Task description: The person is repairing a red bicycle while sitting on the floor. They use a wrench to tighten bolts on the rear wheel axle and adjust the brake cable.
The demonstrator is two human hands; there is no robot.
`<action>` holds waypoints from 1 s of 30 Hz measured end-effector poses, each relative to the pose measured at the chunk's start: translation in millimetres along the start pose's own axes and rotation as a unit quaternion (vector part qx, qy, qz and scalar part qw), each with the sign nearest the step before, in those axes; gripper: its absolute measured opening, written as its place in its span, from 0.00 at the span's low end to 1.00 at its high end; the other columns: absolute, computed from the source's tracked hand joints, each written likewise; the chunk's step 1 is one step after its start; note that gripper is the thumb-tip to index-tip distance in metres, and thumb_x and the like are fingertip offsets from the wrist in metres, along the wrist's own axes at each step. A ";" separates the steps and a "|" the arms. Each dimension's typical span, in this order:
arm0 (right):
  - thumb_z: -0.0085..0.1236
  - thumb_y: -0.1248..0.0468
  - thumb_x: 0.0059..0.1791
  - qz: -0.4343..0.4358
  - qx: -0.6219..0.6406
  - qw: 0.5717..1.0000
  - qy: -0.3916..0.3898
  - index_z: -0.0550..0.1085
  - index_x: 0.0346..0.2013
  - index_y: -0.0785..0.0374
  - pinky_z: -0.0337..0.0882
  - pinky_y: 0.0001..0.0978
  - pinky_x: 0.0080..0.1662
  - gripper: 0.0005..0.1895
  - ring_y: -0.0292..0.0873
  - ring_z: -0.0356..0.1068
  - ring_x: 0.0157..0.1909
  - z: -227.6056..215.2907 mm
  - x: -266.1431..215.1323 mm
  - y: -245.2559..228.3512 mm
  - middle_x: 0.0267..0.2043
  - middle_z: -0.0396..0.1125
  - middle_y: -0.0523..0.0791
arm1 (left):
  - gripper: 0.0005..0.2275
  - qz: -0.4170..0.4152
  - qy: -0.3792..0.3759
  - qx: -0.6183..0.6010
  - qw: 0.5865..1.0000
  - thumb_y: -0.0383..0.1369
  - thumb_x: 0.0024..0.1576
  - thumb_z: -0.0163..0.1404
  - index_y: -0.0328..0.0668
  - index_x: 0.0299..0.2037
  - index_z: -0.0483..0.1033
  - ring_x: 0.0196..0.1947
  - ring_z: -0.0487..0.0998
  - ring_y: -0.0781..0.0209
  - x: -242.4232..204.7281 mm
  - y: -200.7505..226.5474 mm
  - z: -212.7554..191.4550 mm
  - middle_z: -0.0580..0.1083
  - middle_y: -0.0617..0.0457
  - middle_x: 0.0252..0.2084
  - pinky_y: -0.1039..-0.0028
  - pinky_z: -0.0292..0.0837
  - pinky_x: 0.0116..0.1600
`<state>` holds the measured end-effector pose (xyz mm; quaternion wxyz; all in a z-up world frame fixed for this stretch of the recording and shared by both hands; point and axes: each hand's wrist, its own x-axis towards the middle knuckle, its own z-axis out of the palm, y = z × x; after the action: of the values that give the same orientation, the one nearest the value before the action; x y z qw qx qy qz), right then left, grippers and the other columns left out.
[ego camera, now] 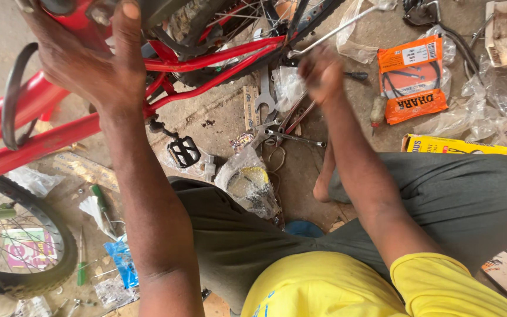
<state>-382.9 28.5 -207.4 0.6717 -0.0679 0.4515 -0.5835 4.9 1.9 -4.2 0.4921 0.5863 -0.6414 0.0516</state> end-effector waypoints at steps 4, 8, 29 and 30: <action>0.55 0.62 0.55 -0.173 -0.136 0.972 -0.079 0.73 0.43 0.61 0.71 0.32 0.25 0.06 0.40 0.69 0.24 49.5 -20.5 -38.9 0.33 0.71 0.49 | 0.46 0.010 0.023 0.036 0.999 0.62 0.55 0.54 0.27 0.69 0.52 0.61 0.78 0.42 1.1 -13.3 6.3 0.72 0.34 0.59 0.57 0.70 0.64; 0.50 0.69 0.54 -0.283 -0.702 0.635 -0.152 0.76 0.43 0.60 0.76 0.33 0.32 0.07 0.40 0.72 0.33 74.2 -33.8 -1.5 0.40 0.72 0.48 | 0.44 0.103 0.056 0.093 0.989 0.57 0.60 0.50 0.34 0.76 0.44 0.66 0.72 0.45 0.8 -39.8 14.4 0.66 0.35 0.65 0.60 0.66 0.69; 0.56 0.64 0.50 -0.114 -0.177 0.977 0.040 0.75 0.41 0.68 0.74 0.39 0.28 0.09 0.44 0.72 0.26 48.3 4.8 26.3 0.30 0.73 0.50 | 0.45 0.079 0.043 0.057 0.994 0.57 0.59 0.54 0.26 0.72 0.48 0.69 0.73 0.42 -1.1 -37.3 17.0 0.65 0.32 0.69 0.61 0.69 0.72; 0.57 0.68 0.47 -0.175 -0.213 0.959 0.064 0.74 0.41 0.68 0.76 0.38 0.29 0.09 0.43 0.73 0.27 46.2 8.7 28.6 0.32 0.74 0.50 | 0.45 0.072 0.038 0.046 0.996 0.57 0.58 0.54 0.26 0.72 0.48 0.69 0.73 0.42 -1.8 -38.2 15.2 0.66 0.32 0.69 0.62 0.70 0.72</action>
<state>-331.3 9.9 -202.7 0.4984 -0.2495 0.5886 -0.5856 26.5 -18.4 -32.7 0.4835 0.5582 -0.6598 0.1389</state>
